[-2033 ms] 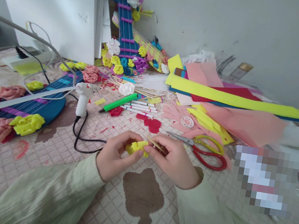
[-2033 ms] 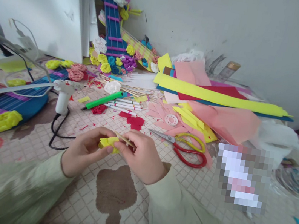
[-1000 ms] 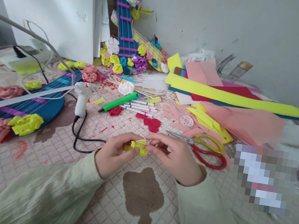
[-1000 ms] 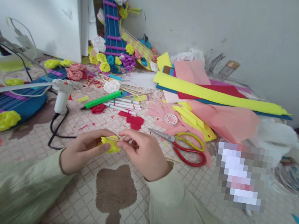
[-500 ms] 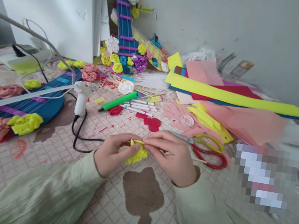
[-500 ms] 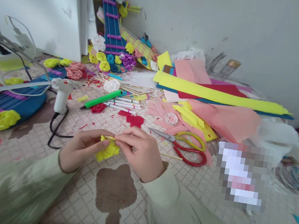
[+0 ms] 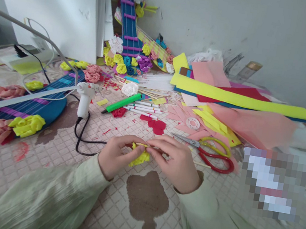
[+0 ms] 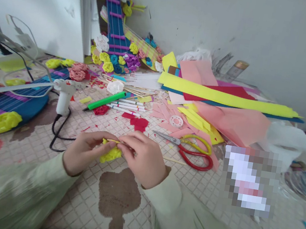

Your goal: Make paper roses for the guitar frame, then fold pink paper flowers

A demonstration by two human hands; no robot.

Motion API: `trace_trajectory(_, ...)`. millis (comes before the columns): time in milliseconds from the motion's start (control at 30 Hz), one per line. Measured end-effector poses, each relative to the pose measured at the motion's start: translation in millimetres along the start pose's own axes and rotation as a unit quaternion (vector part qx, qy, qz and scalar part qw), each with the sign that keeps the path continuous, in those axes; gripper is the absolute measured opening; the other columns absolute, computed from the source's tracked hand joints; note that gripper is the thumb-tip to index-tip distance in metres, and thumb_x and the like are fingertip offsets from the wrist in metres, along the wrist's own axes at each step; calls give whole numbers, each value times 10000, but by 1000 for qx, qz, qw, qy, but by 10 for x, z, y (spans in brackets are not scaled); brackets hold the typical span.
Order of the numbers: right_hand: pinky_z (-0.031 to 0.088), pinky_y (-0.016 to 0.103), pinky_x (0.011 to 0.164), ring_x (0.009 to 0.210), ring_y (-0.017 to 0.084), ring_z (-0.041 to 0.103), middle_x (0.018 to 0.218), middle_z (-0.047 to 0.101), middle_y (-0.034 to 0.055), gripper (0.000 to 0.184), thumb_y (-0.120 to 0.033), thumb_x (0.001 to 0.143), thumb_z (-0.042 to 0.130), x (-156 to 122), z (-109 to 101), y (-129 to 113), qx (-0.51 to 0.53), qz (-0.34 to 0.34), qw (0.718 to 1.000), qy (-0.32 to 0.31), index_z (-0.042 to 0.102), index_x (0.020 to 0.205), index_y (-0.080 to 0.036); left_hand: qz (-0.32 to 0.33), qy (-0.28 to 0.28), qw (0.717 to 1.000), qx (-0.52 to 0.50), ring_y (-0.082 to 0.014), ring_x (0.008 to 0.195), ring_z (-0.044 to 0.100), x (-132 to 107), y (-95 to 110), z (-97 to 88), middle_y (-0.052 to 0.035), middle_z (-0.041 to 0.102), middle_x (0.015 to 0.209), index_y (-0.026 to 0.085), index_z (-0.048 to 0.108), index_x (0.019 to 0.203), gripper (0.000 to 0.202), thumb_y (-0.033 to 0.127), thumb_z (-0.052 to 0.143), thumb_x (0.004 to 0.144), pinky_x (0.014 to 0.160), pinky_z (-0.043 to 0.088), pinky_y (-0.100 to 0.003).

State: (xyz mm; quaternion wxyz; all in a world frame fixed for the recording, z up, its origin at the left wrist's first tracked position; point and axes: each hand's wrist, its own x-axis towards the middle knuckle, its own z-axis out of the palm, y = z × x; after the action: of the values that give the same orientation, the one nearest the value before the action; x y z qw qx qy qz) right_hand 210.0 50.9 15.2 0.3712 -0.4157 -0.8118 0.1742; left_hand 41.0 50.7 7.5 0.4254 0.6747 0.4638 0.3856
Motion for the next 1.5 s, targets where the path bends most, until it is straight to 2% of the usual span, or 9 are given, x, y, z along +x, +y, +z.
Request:
trace_trajectory(133,449,218,544,598,114,579,770,661,29,165,-259,799,533,8,-25,-5,35,57,996,-51,635,895,-173,23,-6,998,58,-142,673,597,-7,8,-11,-44,676,759,146,643,798,171,253,515,757,631,467,-243)
trace_trajectory(200,430,210,520,570,106,565,744,660,21,159,-274,802,529,14,-36,-15,43,68,995,-55,645,850,-176,35,-6,996,80,-147,688,599,-11,3,-7,-45,675,773,153,642,800,165,246,514,753,643,466,-249)
trace_trajectory(467,367,214,523,542,94,490,623,593,-1,220,-251,841,464,11,-28,-40,23,41,998,-48,652,750,-182,46,9,992,116,-132,642,577,-27,-39,9,-35,656,714,148,617,788,171,269,498,764,606,453,-234)
trace_trajectory(600,361,219,535,555,100,485,634,589,8,230,-247,845,452,5,-12,-50,12,46,998,-43,646,744,-177,62,8,990,130,-128,632,577,-23,-20,9,-41,648,705,131,611,781,178,259,488,769,600,444,-227)
trace_trajectory(800,374,216,533,576,101,506,716,616,19,191,-249,834,467,-1,-3,-30,49,40,997,-42,643,813,-178,69,1,989,132,-122,624,568,-19,-5,8,-43,645,707,127,603,778,186,254,468,782,589,436,-222)
trace_trajectory(1000,372,228,564,597,107,497,699,597,22,207,-215,843,446,7,1,-39,32,33,998,-43,642,794,-169,61,0,988,139,-130,637,561,-27,6,4,-54,642,722,121,603,792,192,253,463,784,604,434,-238)
trace_trajectory(1233,368,224,560,601,104,486,699,558,16,199,-206,842,435,-6,42,-37,0,28,999,-18,623,789,-166,36,-9,995,98,-132,667,555,-48,-6,38,-44,625,747,130,587,824,175,260,481,773,629,446,-251)
trace_trajectory(1433,390,223,563,610,107,510,721,575,21,171,-181,814,460,-15,96,-46,-26,26,999,16,623,765,-169,-35,-20,997,-65,-114,630,541,-28,-15,77,-32,596,706,126,574,779,167,273,499,760,567,451,-218)
trace_trajectory(1500,401,223,563,609,107,515,734,585,23,154,-169,798,477,-14,109,-51,-21,30,999,26,626,760,-170,-46,-24,995,-88,-114,631,543,-22,-20,79,-31,593,699,124,573,765,156,267,511,750,567,453,-215)
